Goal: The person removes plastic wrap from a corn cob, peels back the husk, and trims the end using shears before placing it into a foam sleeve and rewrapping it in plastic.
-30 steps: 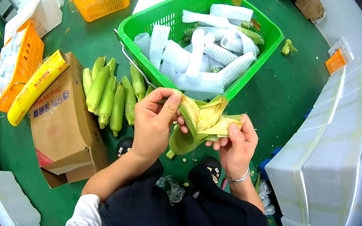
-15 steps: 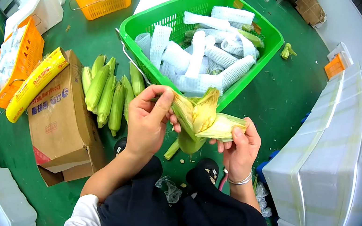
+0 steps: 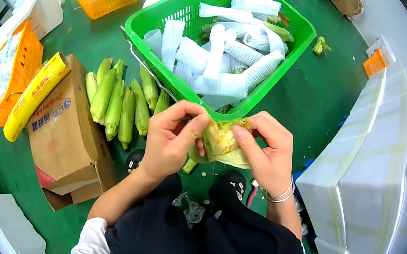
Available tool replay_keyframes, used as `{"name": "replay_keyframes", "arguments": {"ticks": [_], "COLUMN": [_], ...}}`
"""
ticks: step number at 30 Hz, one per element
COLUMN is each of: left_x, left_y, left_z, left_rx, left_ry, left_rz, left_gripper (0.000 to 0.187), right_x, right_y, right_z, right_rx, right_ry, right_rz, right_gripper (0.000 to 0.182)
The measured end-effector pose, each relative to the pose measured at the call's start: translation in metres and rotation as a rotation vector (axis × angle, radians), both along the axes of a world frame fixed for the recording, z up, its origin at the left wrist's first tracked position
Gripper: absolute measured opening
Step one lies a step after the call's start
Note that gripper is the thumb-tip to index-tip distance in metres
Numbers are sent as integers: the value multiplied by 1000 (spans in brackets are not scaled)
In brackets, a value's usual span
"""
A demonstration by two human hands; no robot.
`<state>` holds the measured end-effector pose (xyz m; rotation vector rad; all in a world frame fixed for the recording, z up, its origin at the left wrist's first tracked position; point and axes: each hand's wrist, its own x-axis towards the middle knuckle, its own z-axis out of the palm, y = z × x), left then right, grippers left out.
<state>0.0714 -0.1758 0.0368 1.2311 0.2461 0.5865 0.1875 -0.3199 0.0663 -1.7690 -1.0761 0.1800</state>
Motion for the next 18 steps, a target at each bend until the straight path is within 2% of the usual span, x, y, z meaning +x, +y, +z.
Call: {"name": "replay_keyframes", "arguments": {"ticks": [1, 3, 5, 7, 9, 11, 13, 18], "left_x": [1, 2, 3, 5, 5, 6, 8, 12], "left_y": [1, 3, 1, 3, 7, 8, 8, 10], "left_z": [-2, -8, -8, -11, -18, -23, -26, -31], "left_rx": [-42, -103, -269, -324, -457, -474, -534, -512], "left_ry": [10, -22, -44, -46, -93, -91, -140, -146], "left_rz": [3, -14, -36, -26, -91, -110, -146, -151], "left_gripper": [13, 13, 15, 15, 16, 16, 16, 16], "right_x": [-1, -2, -2, -5, -7, -8, -7, -7], "right_y": [-2, -5, -8, -8, -7, -8, -10, -16], "right_z": [-2, -9, -15, -17, -20, -21, -21, -24], "right_rx": [-2, 168, 181, 282, 306, 378, 402, 459], "right_ry": [2, 460, 479, 746, 773, 918, 952, 1054], "right_rz": [-7, -1, 25, 31, 25, 60, 53, 47], "right_gripper": [14, 16, 17, 17, 18, 19, 20, 19]}}
